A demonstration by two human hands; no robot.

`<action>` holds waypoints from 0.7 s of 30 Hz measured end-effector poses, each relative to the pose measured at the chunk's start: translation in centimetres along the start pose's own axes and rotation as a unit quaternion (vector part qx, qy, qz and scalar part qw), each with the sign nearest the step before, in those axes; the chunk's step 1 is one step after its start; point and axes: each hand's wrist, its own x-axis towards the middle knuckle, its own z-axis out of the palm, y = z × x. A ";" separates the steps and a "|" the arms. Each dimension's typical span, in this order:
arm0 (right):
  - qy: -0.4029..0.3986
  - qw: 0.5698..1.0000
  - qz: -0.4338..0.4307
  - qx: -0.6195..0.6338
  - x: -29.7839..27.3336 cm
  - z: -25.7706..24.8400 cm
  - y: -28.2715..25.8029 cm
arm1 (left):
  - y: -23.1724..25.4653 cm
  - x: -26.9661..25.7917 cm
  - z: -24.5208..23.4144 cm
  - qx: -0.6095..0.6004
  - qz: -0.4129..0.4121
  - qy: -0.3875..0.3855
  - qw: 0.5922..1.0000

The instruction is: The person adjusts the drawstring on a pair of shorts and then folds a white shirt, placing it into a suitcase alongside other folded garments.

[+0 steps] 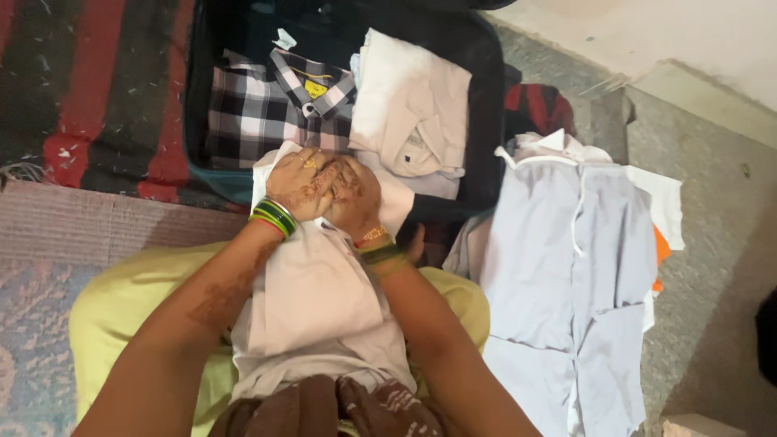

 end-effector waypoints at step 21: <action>-0.060 0.985 0.066 -0.147 -4.7 -1.2 -4.1 | 4.5 -2.8 -3.2 0.101 -0.089 -0.183 0.974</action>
